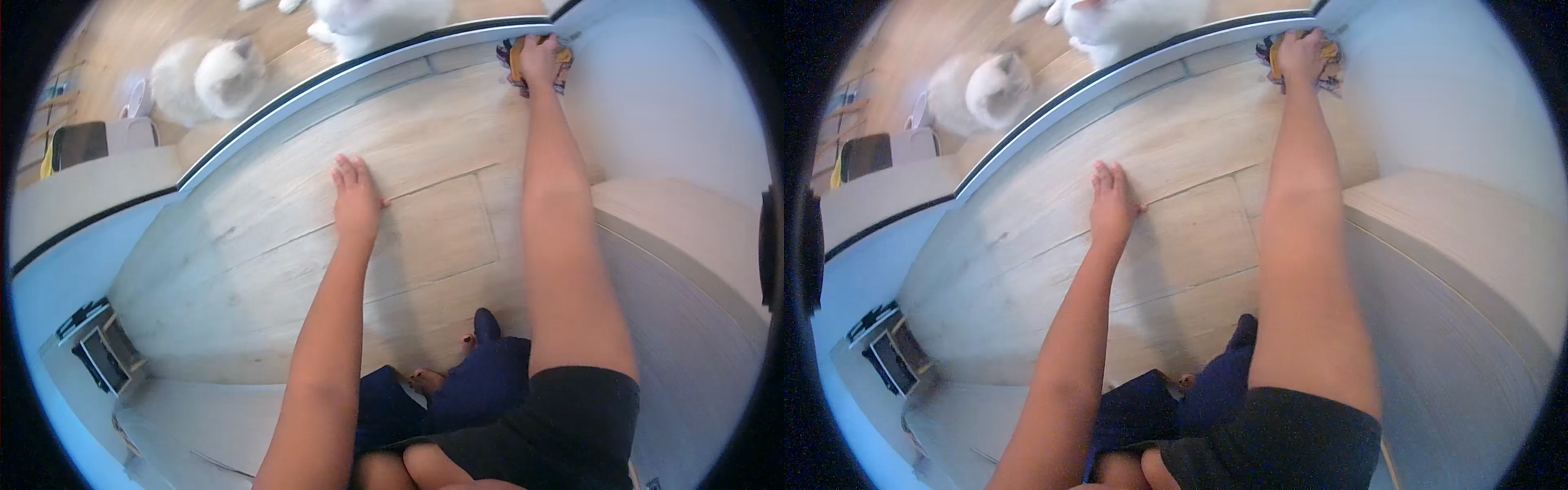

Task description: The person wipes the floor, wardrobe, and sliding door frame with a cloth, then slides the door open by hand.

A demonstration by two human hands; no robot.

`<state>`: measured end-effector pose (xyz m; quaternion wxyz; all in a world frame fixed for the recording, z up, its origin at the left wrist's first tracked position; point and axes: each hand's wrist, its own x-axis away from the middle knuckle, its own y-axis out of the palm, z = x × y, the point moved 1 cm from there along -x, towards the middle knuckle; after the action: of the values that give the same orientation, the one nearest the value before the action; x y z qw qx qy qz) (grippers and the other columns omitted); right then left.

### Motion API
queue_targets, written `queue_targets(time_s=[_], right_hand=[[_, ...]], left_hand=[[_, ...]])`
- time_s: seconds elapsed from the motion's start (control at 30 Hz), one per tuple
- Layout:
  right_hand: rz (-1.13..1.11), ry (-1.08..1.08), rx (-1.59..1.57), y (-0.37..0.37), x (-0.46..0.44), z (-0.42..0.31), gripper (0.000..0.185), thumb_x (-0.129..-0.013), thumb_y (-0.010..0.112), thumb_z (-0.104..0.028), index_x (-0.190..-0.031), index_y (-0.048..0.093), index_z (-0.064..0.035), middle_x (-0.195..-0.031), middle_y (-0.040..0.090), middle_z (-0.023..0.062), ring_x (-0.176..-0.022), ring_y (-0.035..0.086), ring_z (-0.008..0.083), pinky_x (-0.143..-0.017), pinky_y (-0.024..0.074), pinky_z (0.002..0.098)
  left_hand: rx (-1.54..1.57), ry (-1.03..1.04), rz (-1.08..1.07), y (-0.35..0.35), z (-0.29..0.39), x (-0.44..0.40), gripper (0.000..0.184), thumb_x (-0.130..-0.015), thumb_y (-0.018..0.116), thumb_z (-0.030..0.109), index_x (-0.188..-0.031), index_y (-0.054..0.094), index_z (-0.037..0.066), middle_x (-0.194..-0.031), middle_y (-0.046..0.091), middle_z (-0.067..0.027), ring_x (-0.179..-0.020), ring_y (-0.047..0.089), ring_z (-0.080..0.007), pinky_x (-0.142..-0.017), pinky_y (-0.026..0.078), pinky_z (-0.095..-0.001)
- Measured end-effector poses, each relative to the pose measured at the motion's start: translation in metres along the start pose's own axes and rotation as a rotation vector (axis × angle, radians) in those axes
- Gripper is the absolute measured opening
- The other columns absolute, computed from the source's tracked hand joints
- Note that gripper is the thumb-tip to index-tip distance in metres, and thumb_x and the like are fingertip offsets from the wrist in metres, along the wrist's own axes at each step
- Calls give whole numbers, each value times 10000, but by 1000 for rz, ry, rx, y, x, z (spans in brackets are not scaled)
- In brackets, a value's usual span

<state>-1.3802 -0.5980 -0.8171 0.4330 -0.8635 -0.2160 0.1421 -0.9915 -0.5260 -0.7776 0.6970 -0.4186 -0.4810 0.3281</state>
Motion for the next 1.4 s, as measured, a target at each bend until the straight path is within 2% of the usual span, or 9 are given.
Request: queue_targets(time_s=[0.3, 0.47, 0.63, 0.7, 0.77, 0.87, 1.03, 1.23, 1.4], right_hand=[[98, -684, 253, 58, 157, -72, 359, -882, 456, -176, -1133, 531, 70, -1285, 493, 276, -1220, 456, 383, -1024, 320, 515], [-344, -1329, -48, 49, 222, -101, 344, -897, 499, -200, -1199, 539, -38, -1315, 472, 224, -1201, 464, 373, -964, 386, 471], [-227, -884, 61, 40, 257, -120, 343, -850, 549, -171, -1181, 577, -86, -1260, 522, 153, -1150, 512, 288, -950, 404, 448], [-281, -911, 43, 44, 289, -123, 359, -832, 561, -164, -1184, 580, -92, -1229, 545, 132, -1134, 523, 266, -946, 408, 443], [-590, -1460, -65, 50, 332, -127, 406, -812, 575, -169, -1211, 578, -95, -1220, 565, 100, -1149, 517, 243, -948, 410, 456], [-779, -1826, -316, 118, 351, -159, 440, -812, 570, -166, -1248, 566, -106, -1261, 557, 83, -1213, 488, 232, -977, 397, 483], [-517, -1444, 27, 152, 370, -245, 487, -866, 496, -220, -1345, 489, -137, -1428, 443, 43, -1339, 383, 212, -1061, 349, 467], [-804, -1807, 43, 164, 479, -285, 459, -950, 404, -274, -1408, 404, -248, -1490, 353, -32, -1363, 337, 169, -1108, 272, 428], [-488, -1329, 178, 181, 485, -293, 500, -962, 400, -363, -1451, 316, -301, -1542, 239, -44, -1400, 265, 191, -1115, 236, 498]], left_hand=[[60, -3, 29, -6, -2, -4, 950, -640, 814, 188, -1432, 304, 64, -1516, 187, -223, -1357, 286, -418, -1045, 398, -396], [118, -26, 40, -11, -2, -5, 950, -642, 811, 191, -1440, 303, 96, -1521, 195, -199, -1363, 293, -386, -1036, 409, -392], [583, 193, 82, -2, -72, 12, 874, -701, 768, 142, -1445, 309, 143, -1528, 212, -159, -1357, 320, -353, -1047, 393, -383], [406, 60, 205, 6, -119, 42, 884, -701, 773, 163, -1444, 297, 111, -1523, 201, -189, -1353, 317, -371, -1057, 378, -390], [226, -70, 305, 6, -151, 78, 898, -702, 779, 185, -1444, 285, 79, -1518, 190, -219, -1350, 315, -388, -1067, 364, -398], [254, -677, 251, 1, -185, 108, 981, -674, 810, 271, -1426, 252, -22, -1487, 170, -307, -1338, 292, -456, -1080, 340, -427], [232, -697, 45, 0, -184, 98, 1060, -666, 814, 380, -1405, 220, -93, -1467, 142, -356, -1314, 242, -549, -1066, 351, -452], [202, -672, 81, 5, -181, 101, 1029, -684, 801, 355, -1406, 220, -94, -1467, 152, -351, -1309, 246, -555, -1055, 366, -453], [291, -662, 100, 21, -186, 104, 1022, -692, 791, 344, -1400, 215, -117, -1466, 161, -351, -1314, 244, -549, -1090, 299, -467]])
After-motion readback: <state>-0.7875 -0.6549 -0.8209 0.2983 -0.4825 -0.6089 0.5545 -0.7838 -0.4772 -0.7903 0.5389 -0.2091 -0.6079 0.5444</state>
